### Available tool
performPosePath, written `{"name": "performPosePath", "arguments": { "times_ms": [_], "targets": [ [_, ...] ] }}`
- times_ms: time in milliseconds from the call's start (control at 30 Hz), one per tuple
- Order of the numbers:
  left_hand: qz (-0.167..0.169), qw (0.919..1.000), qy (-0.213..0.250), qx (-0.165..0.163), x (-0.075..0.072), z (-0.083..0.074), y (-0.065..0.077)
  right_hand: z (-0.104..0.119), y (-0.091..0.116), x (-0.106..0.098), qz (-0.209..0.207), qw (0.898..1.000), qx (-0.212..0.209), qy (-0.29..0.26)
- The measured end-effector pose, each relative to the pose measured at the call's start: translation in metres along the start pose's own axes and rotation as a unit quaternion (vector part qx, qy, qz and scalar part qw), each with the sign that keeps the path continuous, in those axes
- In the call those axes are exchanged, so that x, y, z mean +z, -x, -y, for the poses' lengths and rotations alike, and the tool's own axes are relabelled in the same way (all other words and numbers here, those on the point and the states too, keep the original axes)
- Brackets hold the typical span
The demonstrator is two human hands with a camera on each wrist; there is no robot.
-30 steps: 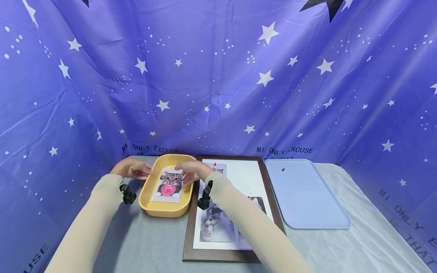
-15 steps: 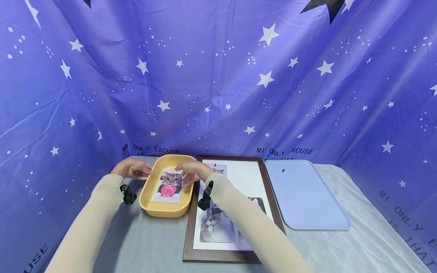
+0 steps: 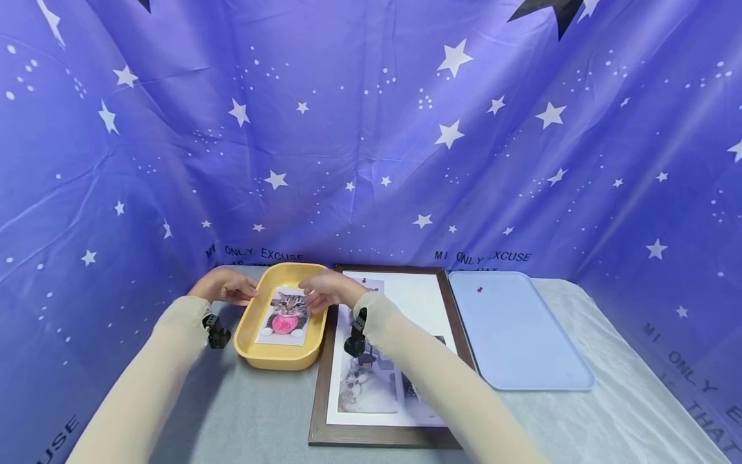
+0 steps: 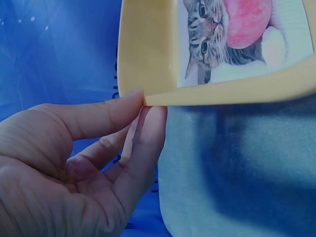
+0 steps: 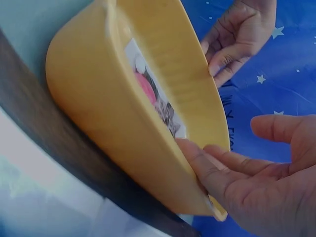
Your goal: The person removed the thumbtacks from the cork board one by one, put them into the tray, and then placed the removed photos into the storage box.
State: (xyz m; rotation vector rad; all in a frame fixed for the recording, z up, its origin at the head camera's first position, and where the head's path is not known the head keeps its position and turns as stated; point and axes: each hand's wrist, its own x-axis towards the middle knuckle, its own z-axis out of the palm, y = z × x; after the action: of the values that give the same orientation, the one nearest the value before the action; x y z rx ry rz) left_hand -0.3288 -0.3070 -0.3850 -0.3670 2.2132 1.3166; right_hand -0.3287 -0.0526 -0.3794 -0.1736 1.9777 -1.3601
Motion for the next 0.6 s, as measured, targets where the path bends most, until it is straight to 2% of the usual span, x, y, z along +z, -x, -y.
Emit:
{"name": "performPosePath", "arguments": {
  "times_ms": [167, 333, 400, 500, 600],
  "targets": [
    [-0.034, 0.999, -0.026, 0.01, 0.007, -0.004, 0.006, 0.002, 0.004, -0.012, 0.002, 1.0, -0.022, 0.006],
    [-0.083, 0.9934, -0.072, 0.034, 0.019, -0.014, 0.014, 0.008, 0.01, -0.022, 0.009, 0.999, -0.034, 0.025],
    [-0.105, 0.9886, -0.093, 0.055, 0.026, -0.019, 0.017, 0.011, 0.013, -0.026, 0.005, 0.998, -0.036, 0.045],
    [-0.146, 0.9767, -0.128, 0.092, 0.04, -0.029, 0.02, 0.015, 0.017, -0.031, -0.004, 0.996, -0.038, 0.075],
    [-0.187, 0.9647, -0.139, 0.122, 0.057, -0.041, 0.022, 0.02, 0.022, -0.036, -0.008, 0.995, -0.041, 0.094]
  ]
}}
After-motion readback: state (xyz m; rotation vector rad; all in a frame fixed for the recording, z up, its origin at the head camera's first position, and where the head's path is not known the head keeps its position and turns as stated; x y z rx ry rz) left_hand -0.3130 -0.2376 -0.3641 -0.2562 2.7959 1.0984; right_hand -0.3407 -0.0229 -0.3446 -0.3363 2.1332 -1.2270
